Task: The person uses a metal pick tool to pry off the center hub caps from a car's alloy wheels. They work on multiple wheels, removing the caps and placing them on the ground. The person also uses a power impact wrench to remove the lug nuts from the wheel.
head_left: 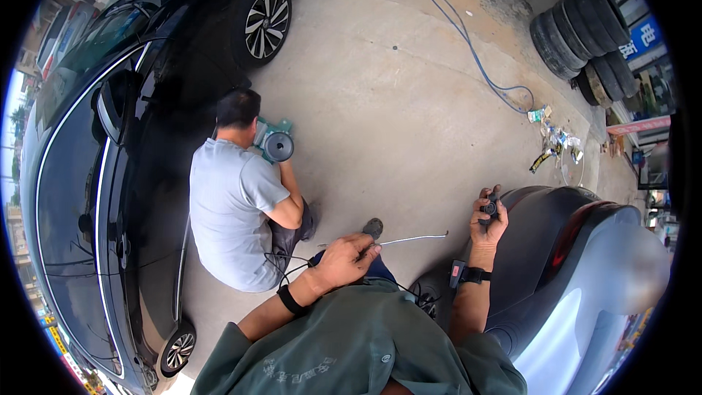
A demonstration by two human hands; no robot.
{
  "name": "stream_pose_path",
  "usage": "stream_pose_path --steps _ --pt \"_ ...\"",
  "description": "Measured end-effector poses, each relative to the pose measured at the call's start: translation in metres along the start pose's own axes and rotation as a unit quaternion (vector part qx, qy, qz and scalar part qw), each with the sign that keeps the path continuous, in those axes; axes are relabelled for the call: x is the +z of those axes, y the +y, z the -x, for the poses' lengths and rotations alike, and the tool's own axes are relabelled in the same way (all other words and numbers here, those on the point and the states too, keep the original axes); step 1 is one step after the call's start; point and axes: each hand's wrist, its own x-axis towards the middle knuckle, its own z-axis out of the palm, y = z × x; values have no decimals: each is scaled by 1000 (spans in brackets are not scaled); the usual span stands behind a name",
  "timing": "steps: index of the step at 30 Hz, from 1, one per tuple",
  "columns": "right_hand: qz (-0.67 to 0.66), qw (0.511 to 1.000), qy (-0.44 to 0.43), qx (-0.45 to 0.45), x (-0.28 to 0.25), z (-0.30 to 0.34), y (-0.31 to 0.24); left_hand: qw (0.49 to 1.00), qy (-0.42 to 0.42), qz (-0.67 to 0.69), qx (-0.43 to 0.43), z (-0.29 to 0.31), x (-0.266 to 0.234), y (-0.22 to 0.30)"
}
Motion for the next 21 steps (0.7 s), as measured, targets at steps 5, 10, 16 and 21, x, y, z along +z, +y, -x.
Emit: stream_pose_path --steps 5,10,16,21 --pt "52 997 46 24 54 -75 -33 999 8 28 -33 -107 17 26" --pt "106 994 19 33 76 -133 -82 991 8 115 -69 -231 32 29" --pt "151 984 70 -59 64 -196 -171 983 -21 181 -5 -412 29 44" --pt "102 964 189 -154 55 -227 -231 985 -17 170 16 -536 -15 56"
